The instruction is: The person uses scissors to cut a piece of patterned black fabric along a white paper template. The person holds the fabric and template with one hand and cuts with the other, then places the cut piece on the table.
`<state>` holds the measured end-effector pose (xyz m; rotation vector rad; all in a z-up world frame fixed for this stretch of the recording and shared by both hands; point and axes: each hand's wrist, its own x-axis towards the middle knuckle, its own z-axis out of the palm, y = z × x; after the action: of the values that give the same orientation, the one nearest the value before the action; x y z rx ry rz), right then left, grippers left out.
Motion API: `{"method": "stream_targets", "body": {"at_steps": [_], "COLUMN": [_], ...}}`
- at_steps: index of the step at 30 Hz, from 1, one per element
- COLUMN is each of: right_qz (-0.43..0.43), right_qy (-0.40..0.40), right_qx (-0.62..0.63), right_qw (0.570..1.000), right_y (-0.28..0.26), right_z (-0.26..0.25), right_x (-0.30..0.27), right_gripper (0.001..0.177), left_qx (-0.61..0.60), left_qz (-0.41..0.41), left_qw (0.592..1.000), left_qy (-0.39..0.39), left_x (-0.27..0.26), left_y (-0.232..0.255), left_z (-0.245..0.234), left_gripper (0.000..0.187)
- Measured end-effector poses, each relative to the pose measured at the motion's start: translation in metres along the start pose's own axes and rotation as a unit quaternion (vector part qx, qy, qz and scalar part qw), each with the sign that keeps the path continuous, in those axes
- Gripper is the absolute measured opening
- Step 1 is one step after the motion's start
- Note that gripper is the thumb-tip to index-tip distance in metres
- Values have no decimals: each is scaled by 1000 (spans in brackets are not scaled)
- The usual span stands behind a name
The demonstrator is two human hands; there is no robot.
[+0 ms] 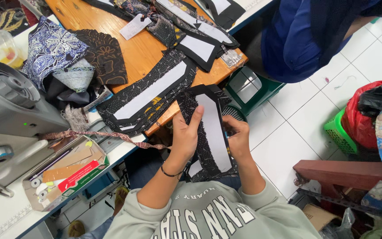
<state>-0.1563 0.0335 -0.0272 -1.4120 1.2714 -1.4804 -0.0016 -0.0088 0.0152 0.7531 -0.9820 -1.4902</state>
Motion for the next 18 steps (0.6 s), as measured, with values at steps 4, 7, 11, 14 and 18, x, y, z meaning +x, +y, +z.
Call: {"method": "stream_targets", "body": {"at_steps": [4,7,11,14,18], "right_qz": [2,9,15,26,-4], "right_qy": [5,19,14,8,11], "right_qx": [-7,-10,-25,-19,-24], "right_qw": [1000,1000,999,999,1000], "right_y": [2,5,6,4,0], "right_z": [0,1,0,0,-1], "right_x": [1,-1,0,2,8], "right_gripper": [26,26,25,23,22], "left_qx": [10,10,-4,5,20], "left_qz": [-4,-2,-18,-18,-10], "left_qw": [1000,1000,1000,1000,1000], "left_qy": [14,11,12,5,-13], "left_x": [-1,0,1,0,-2], "left_y": [-3,-5,-9,-10,-10], "left_z": [-2,-3,-2,-2,-1], "left_gripper": [19,18,21,22,23]}}
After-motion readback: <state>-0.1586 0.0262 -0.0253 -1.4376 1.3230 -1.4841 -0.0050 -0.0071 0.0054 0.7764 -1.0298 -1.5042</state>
